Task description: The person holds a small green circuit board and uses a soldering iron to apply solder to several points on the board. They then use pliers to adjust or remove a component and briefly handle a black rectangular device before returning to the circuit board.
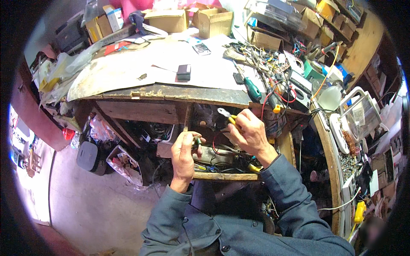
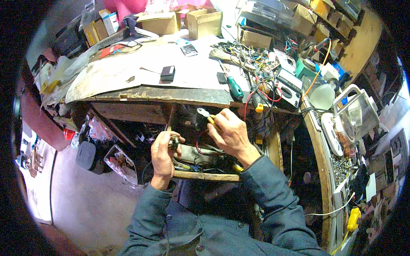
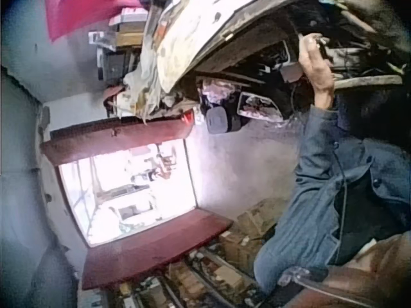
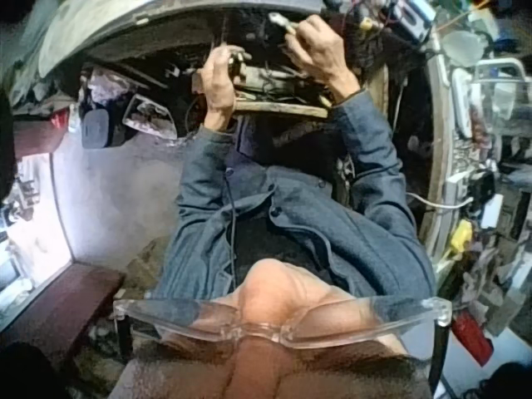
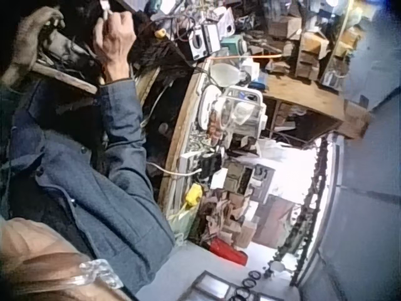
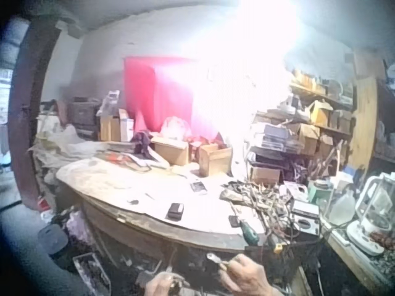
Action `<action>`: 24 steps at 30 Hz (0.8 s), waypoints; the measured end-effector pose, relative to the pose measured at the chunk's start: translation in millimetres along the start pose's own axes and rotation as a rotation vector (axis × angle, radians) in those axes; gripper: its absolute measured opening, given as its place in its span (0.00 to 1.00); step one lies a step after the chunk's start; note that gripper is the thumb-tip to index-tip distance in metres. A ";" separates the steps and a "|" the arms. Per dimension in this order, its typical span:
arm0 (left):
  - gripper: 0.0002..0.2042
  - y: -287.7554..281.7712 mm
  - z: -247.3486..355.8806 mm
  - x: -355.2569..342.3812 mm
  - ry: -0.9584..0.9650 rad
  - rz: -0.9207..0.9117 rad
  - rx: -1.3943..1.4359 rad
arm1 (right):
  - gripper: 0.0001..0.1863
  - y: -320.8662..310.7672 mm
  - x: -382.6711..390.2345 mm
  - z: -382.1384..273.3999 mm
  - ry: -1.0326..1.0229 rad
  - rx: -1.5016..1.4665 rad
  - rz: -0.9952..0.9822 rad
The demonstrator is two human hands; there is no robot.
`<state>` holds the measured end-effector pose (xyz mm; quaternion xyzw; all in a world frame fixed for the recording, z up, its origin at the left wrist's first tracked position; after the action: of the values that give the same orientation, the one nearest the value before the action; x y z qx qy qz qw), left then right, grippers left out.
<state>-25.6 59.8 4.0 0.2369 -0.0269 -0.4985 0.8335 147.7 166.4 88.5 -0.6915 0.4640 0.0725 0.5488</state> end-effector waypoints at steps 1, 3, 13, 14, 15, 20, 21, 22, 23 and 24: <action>0.16 -0.5 0.2 -0.7 0.035 -0.017 -0.024 | 0.10 -6.3 -2.6 -2.3 -0.027 0.036 0.063; 0.14 -1.0 -3.1 -2.1 0.079 -0.028 0.004 | 0.10 -20.0 -10.4 -4.5 -0.060 0.126 0.216; 0.24 7.1 9.5 -0.8 0.128 -0.008 -0.054 | 0.17 -55.4 -79.1 45.0 0.207 0.708 0.155; 0.24 4.3 10.1 0.7 0.137 -0.009 -0.057 | 0.16 -53.6 -80.7 43.7 0.210 0.713 0.138; 0.25 5.4 11.2 2.3 0.145 0.003 -0.031 | 0.15 -57.2 -79.6 34.6 0.124 0.749 0.186; 0.30 6.2 8.7 1.2 0.162 -0.018 -0.076 | 0.12 -69.6 -57.5 -3.7 -0.094 0.483 0.262; 0.31 4.4 11.9 1.3 0.186 -0.019 -0.118 | 0.08 -61.1 -52.0 -5.9 -0.066 0.294 0.102; 0.32 2.6 14.9 2.1 0.210 -0.019 -0.161 | 0.07 -50.7 -43.8 -7.6 0.004 0.074 -0.063; 0.35 4.0 16.8 2.9 0.217 -0.024 -0.100 | 0.07 -45.1 -37.1 -11.8 -0.004 0.032 -0.076; 0.35 5.8 15.5 3.9 0.203 -0.023 -0.042 | 0.07 -38.2 -29.4 -12.0 -0.006 -0.008 -0.092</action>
<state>-23.3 53.1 19.5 0.2690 0.0710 -0.4819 0.8309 153.9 171.7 137.5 -0.7141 0.4297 0.0512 0.5502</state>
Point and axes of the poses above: each hand's wrist, its own x-axis away from the middle knuckle, its own y-axis out of the palm, z = x × y, the point moved 7 cm from there along -x, towards the middle knuckle, and after that the axes turned 4 degrees about y, right-handed, at the moved point
